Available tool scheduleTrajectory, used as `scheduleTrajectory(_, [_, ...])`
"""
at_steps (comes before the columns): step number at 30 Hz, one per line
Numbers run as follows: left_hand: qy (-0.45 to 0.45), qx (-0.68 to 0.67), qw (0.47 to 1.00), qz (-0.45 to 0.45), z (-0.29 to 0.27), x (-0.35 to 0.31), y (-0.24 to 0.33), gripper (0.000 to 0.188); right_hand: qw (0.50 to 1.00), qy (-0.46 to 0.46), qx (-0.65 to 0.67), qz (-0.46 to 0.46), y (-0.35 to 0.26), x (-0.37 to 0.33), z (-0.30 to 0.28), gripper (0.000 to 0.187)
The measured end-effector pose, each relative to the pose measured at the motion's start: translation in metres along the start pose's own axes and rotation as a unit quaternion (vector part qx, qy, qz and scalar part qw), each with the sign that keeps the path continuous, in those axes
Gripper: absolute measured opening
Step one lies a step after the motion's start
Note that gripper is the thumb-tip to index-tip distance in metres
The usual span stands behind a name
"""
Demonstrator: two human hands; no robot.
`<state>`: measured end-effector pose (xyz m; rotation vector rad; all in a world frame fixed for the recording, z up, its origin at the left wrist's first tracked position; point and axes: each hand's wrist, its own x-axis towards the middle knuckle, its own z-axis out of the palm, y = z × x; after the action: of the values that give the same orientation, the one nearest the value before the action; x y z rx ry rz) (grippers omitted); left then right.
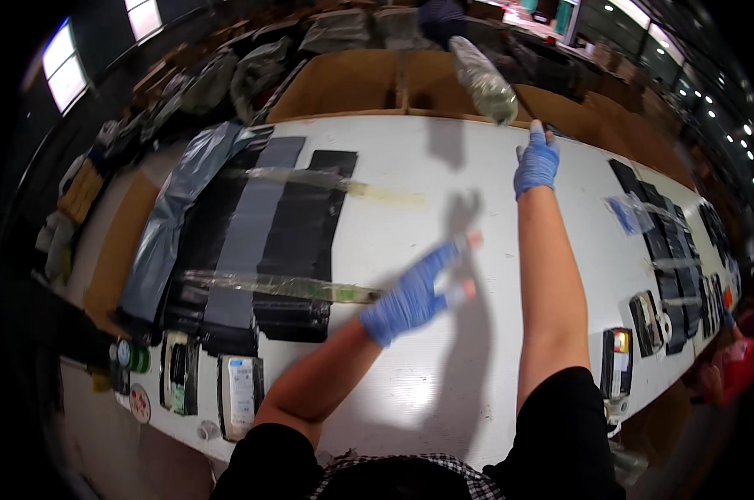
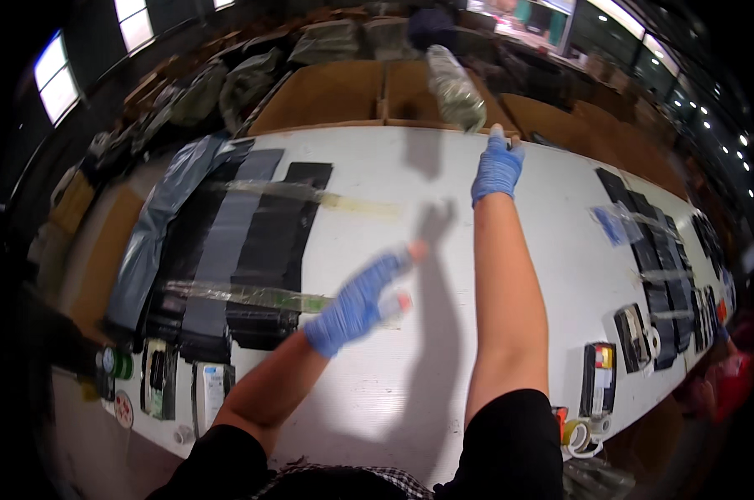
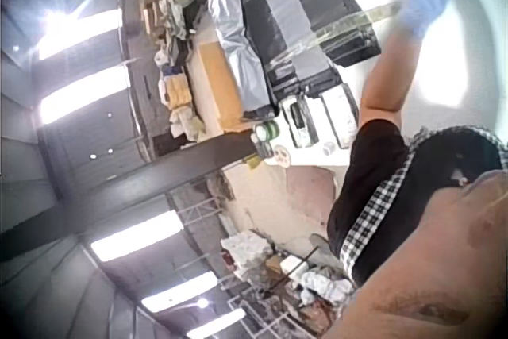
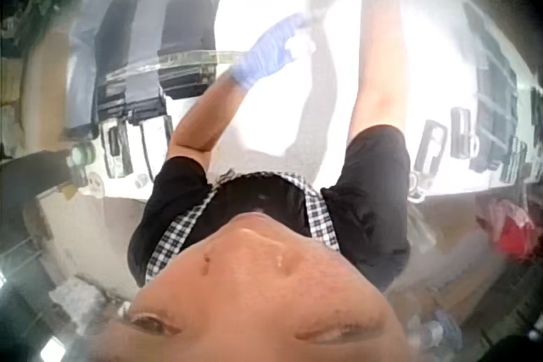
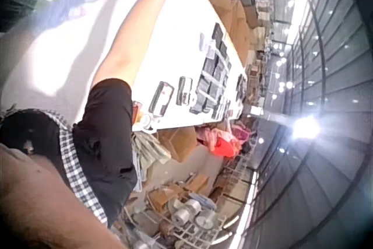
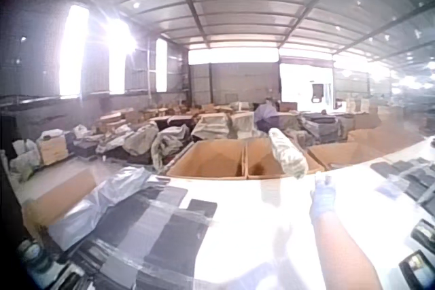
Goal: The person cuts a green plastic sheet with scissors, places a long metal rail inside, and rolls it up. They secure the bundle with tape, apply a shipping label, and place the wrapped item into a cardboard box. The process is repeated with another rail.
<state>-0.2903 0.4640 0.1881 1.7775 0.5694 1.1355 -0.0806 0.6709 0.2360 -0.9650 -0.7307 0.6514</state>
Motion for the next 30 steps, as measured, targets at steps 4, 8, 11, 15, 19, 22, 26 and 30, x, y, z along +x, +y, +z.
scheduleTrajectory(4, [-0.079,0.086,0.964,-0.240,0.012,-0.166,-0.029,0.038,0.926,-0.308,-0.180,-0.123,0.062,-0.137,-0.013,0.046])
scheduleTrajectory(8, [-0.021,0.117,0.980,-0.158,0.064,-0.322,-0.050,0.039,0.775,-0.493,-0.353,-0.178,0.074,-0.299,-0.165,0.033])
scheduleTrajectory(11, [0.006,0.014,0.991,-0.133,0.079,-0.393,-0.050,0.043,0.767,-0.452,-0.451,-0.057,0.048,-0.383,-0.275,0.041])
scheduleTrajectory(15, [0.055,0.232,0.965,-0.110,0.103,-0.431,-0.041,0.024,0.689,-0.447,-0.557,-0.124,0.008,-0.460,-0.343,0.052])
scheduleTrajectory(19, [0.035,0.238,0.967,-0.078,0.088,-0.413,-0.022,0.023,0.596,-0.442,-0.640,-0.201,0.002,-0.497,-0.356,0.062])
scheduleTrajectory(22, [-0.001,0.286,0.954,-0.085,0.076,-0.407,0.001,0.023,0.611,-0.429,-0.624,-0.230,0.014,-0.496,-0.364,0.063])
scheduleTrajectory(26, [-0.018,0.213,0.964,-0.161,0.075,-0.412,0.002,0.028,0.618,-0.418,-0.619,-0.244,0.017,-0.498,-0.362,0.062])
scheduleTrajectory(30, [-0.031,0.214,0.964,-0.154,0.076,-0.416,-0.002,0.030,0.632,-0.406,-0.611,-0.250,0.019,-0.501,-0.363,0.061])
